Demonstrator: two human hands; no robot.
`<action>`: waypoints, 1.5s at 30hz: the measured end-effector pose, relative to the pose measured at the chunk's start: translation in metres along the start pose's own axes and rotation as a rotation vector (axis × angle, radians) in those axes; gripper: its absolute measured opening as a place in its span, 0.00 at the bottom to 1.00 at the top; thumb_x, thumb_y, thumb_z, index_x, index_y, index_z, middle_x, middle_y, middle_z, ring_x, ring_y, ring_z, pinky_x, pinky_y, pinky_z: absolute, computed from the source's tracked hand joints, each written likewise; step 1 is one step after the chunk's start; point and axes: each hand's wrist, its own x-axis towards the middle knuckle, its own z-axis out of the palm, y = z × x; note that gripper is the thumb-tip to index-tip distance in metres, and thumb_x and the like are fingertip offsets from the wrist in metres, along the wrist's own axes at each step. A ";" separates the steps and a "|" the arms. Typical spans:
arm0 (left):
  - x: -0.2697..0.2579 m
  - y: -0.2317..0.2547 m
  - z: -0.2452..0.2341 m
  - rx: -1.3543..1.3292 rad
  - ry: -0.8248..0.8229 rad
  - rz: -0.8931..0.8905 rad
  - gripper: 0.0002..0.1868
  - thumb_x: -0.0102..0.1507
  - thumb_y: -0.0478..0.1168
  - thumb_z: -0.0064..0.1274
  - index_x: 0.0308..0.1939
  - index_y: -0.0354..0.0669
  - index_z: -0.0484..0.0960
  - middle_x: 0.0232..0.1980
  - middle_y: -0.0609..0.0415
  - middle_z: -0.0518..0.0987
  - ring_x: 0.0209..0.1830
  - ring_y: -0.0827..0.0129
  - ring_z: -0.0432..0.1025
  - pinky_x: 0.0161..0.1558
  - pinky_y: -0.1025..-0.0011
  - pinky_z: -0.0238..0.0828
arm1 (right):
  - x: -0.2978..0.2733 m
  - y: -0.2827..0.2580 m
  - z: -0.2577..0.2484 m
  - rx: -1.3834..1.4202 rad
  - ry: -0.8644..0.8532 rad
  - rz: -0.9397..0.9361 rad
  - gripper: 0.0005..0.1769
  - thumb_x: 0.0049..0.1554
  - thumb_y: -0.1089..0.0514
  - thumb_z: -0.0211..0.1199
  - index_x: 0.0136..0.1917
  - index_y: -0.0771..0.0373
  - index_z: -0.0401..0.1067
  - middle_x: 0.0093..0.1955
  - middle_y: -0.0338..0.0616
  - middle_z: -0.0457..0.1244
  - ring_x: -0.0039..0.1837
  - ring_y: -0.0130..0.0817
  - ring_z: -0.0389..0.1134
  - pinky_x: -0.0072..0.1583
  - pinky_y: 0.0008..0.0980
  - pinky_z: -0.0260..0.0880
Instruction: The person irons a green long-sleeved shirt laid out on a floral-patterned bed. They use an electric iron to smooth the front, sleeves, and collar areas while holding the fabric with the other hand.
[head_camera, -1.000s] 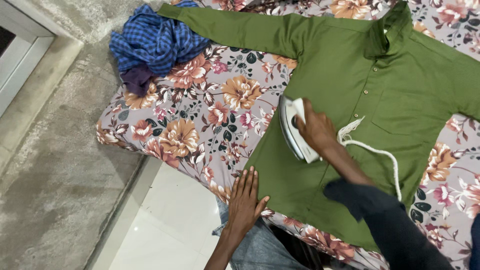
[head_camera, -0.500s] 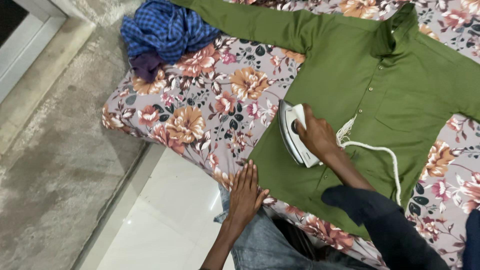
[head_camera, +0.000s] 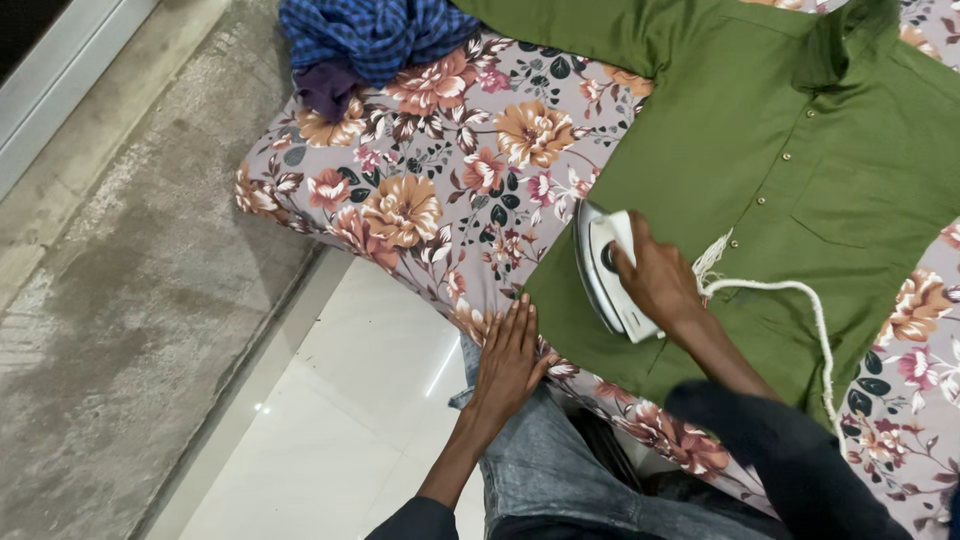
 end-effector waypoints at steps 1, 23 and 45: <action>-0.002 -0.001 0.000 0.010 0.002 0.006 0.44 0.69 0.57 0.48 0.77 0.25 0.55 0.82 0.35 0.52 0.83 0.49 0.47 0.78 0.52 0.39 | -0.005 -0.003 0.001 0.003 -0.003 -0.004 0.35 0.63 0.45 0.54 0.79 0.55 0.51 0.45 0.75 0.67 0.53 0.75 0.69 0.58 0.63 0.67; -0.012 -0.006 -0.009 -0.020 0.061 0.015 0.39 0.70 0.55 0.46 0.76 0.28 0.60 0.81 0.40 0.57 0.83 0.56 0.49 0.81 0.53 0.36 | -0.031 -0.034 0.024 0.007 0.003 -0.113 0.34 0.63 0.47 0.54 0.79 0.58 0.53 0.42 0.73 0.68 0.48 0.73 0.70 0.54 0.63 0.69; -0.013 -0.014 -0.020 -0.095 0.108 0.041 0.27 0.70 0.40 0.47 0.71 0.30 0.69 0.76 0.42 0.67 0.79 0.55 0.59 0.78 0.53 0.46 | -0.068 -0.047 0.033 -0.036 -0.058 -0.056 0.34 0.63 0.45 0.54 0.79 0.51 0.53 0.38 0.71 0.67 0.45 0.72 0.71 0.50 0.63 0.71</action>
